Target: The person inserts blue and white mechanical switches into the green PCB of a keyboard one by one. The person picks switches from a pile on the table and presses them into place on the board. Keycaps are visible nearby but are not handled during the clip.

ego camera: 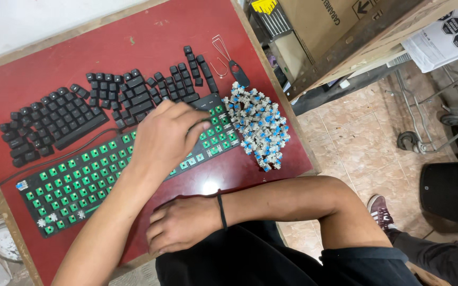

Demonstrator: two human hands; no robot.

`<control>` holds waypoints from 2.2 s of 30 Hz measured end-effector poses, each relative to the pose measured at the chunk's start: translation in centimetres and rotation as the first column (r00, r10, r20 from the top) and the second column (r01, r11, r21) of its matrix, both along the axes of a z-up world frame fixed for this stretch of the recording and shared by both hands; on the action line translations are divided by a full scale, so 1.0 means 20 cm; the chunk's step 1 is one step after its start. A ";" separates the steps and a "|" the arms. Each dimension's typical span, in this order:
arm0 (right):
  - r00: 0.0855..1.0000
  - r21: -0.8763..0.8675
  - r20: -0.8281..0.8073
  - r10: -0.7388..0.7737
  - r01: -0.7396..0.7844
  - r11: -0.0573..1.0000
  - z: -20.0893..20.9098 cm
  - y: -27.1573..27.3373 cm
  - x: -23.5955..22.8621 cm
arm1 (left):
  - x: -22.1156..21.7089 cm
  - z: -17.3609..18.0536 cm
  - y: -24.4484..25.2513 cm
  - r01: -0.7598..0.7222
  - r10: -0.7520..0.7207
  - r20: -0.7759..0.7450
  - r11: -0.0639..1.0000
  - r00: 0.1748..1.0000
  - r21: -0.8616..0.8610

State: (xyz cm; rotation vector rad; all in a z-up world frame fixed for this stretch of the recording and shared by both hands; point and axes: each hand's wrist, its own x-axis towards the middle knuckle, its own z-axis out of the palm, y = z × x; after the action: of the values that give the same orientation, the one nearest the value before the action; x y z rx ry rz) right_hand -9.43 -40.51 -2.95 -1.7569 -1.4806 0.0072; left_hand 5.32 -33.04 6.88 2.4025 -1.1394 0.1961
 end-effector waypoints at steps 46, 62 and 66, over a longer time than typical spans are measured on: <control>0.999 -0.127 -0.010 0.050 -0.050 0.991 0.19 -0.07 0.05 | 0.02 0.08 0.43 -0.105 0.152 0.179 0.963 0.972 -0.249; 0.978 -0.130 -0.147 0.148 -0.168 0.977 0.34 0.00 0.11 | -0.27 -0.19 1.62 -0.523 0.576 0.090 0.789 0.812 -0.322; 0.979 -0.123 -0.147 0.141 -0.159 0.980 0.33 0.00 0.11 | -0.23 -0.27 1.65 -0.461 0.500 0.077 0.840 0.863 -0.287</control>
State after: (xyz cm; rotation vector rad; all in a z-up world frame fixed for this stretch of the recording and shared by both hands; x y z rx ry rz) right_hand -7.29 -40.54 3.68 -1.7082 -1.5372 0.3070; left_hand 0.70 0.01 1.54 2.4156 -0.4943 0.6586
